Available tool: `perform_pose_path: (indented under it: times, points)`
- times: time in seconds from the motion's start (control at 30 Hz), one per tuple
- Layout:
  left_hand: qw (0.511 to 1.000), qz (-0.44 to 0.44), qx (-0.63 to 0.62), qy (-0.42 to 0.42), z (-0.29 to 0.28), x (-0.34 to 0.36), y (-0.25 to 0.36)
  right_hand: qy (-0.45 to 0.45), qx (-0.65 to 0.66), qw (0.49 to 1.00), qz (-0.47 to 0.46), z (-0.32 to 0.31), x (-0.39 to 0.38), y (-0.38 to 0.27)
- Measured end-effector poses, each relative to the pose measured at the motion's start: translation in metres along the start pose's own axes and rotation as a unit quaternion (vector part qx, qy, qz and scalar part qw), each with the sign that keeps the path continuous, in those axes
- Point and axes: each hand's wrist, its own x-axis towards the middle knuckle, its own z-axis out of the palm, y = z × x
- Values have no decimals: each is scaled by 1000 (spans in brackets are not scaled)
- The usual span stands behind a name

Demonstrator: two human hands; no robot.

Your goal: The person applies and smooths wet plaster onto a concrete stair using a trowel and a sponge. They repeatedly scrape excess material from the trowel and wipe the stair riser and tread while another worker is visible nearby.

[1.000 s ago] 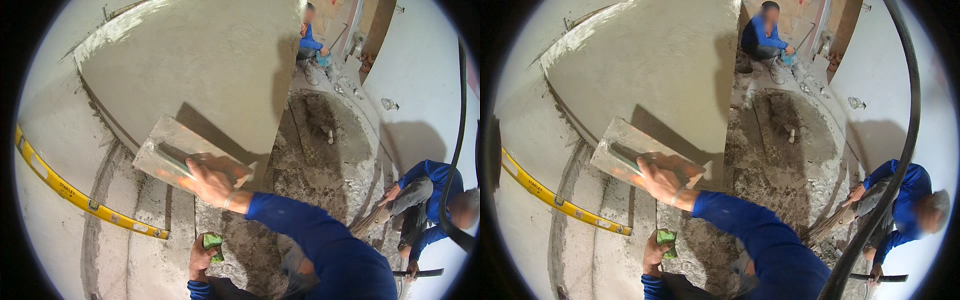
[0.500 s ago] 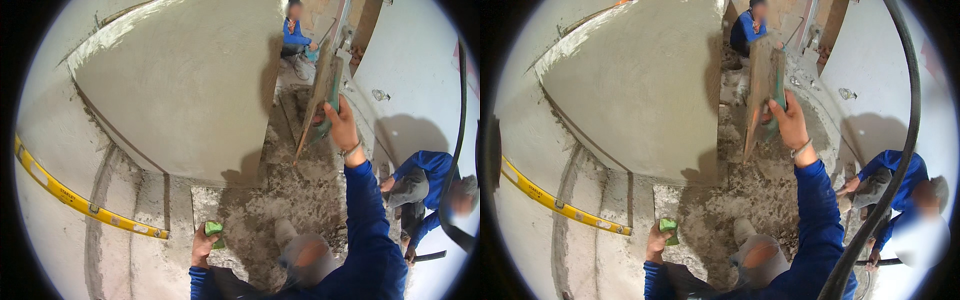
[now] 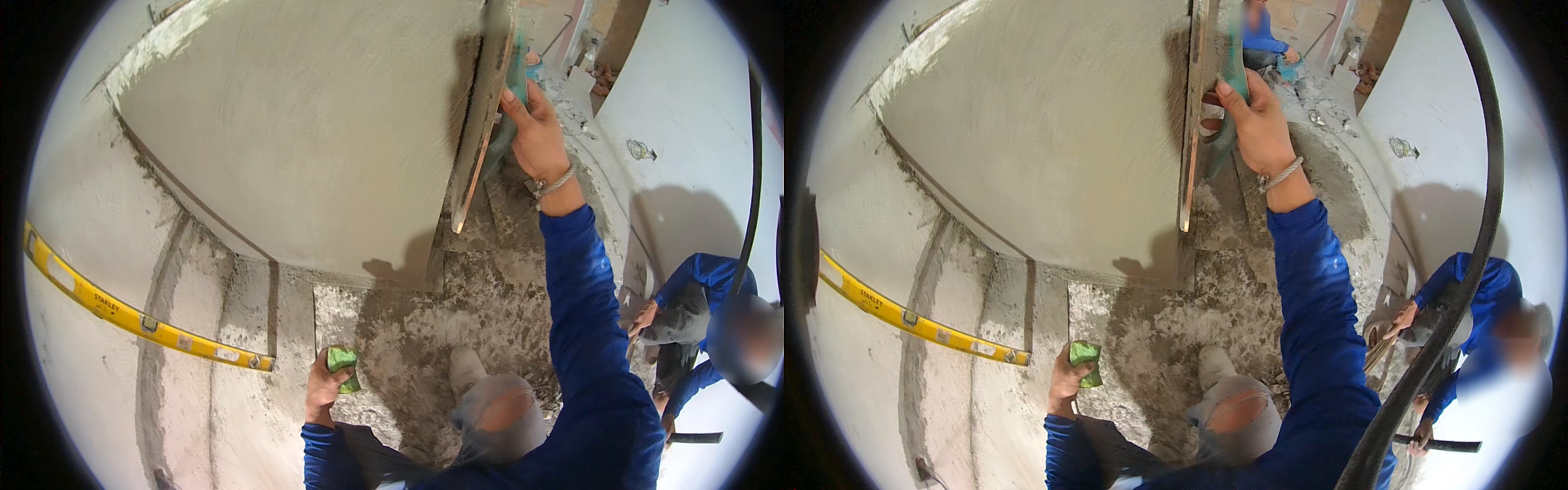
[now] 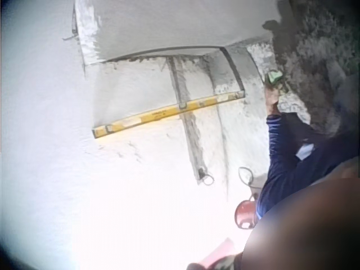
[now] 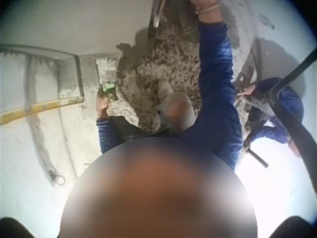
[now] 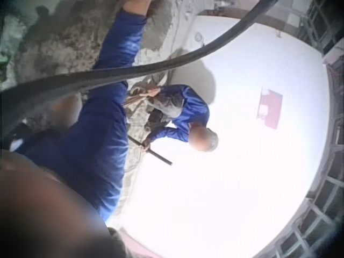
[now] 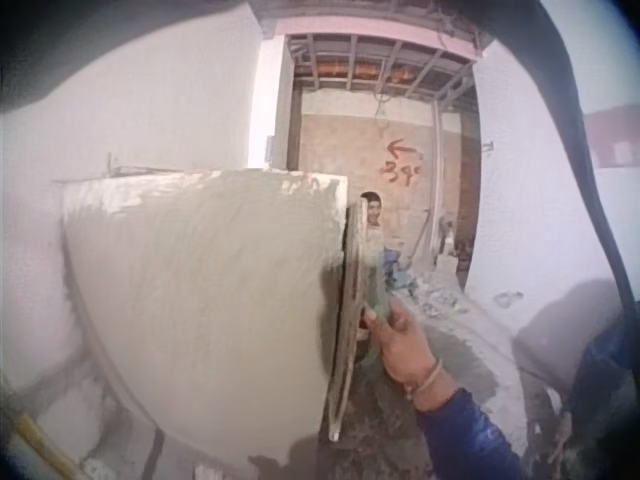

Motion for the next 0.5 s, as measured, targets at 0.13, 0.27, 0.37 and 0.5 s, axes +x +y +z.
perform_pose_path:
  times: [0.13, 0.27, 0.37, 0.5]
  points:
    - [1000, -17, -3, 3, -1, -8, 10, 24, -45, 998, 35, -1, -33, 43]
    - [999, -29, 21, 16, 0, -22, 22, 40, -143, 987, 68, -7, -105, 143]
    - [999, -25, 9, 29, 6, -25, 27, 23, -90, 981, 172, -16, -145, 215]
    - [998, -44, 10, 31, 11, -18, 25, 36, -26, 955, 294, -27, -143, 223]
